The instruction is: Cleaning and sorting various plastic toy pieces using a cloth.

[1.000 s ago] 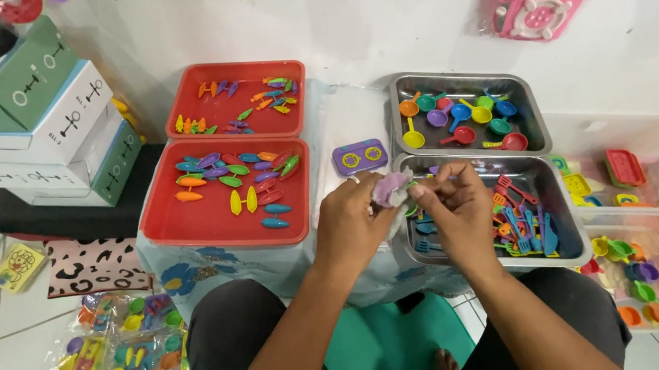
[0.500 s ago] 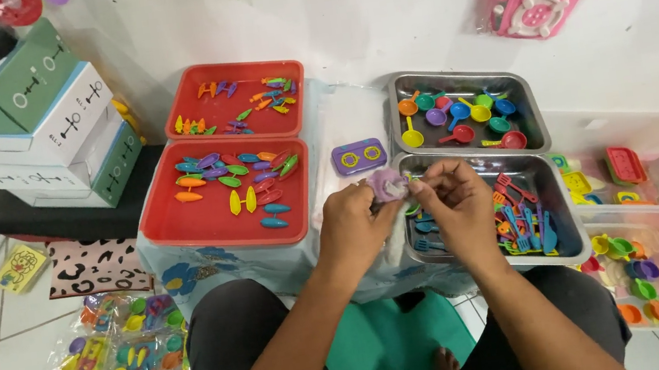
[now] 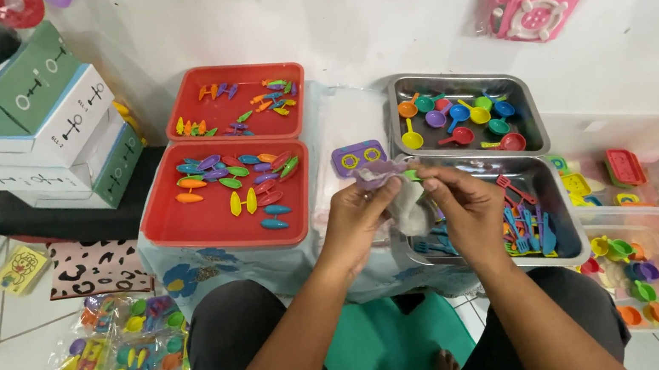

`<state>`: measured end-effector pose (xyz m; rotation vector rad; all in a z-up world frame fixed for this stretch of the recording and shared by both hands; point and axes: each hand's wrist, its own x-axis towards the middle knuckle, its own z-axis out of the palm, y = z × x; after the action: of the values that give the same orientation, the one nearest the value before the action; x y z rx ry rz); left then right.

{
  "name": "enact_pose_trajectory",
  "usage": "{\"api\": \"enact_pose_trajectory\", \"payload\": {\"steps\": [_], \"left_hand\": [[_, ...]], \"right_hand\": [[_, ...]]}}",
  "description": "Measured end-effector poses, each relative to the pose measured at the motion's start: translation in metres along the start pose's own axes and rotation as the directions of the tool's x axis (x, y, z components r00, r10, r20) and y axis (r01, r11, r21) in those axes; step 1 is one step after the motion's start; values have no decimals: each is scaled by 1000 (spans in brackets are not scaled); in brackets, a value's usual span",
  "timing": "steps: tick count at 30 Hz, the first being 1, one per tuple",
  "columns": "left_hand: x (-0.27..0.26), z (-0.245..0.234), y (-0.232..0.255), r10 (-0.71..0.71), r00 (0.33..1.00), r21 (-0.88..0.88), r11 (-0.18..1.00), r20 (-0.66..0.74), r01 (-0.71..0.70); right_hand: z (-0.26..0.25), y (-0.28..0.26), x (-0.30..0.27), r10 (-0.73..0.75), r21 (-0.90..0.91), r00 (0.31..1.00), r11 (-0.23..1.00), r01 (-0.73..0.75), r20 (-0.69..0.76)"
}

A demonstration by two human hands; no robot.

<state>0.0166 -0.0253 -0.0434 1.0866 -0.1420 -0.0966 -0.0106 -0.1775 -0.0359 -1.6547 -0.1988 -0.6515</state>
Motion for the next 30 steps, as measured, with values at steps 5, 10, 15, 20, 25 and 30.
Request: {"api": "enact_pose_trajectory", "payload": {"steps": [5,10,15,20,25,30], "left_hand": [[-3,0,-6,-224,965,-197,949,133,247],[-2,-4,-9,-203,956,-170,956,211,240],[-6,-8,9,0,968,255,965,250,-66],[-19,9,43,369,908,589,695,200,-413],[-21,6,51,464,878,614,663,113,-429],[0,-17,48,429,898,379,850,-93,-367]], "right_hand": [[-6,3,7,-189,-26,977,981,192,103],[-10,1,9,-143,-18,974,989,148,178],[-11,-4,9,-132,-74,971,986,149,197],[-10,0,7,-185,-206,971,955,214,150],[-5,6,4,-163,-159,979,970,182,124],[-3,2,18,-57,-102,998,993,53,-37]]}}
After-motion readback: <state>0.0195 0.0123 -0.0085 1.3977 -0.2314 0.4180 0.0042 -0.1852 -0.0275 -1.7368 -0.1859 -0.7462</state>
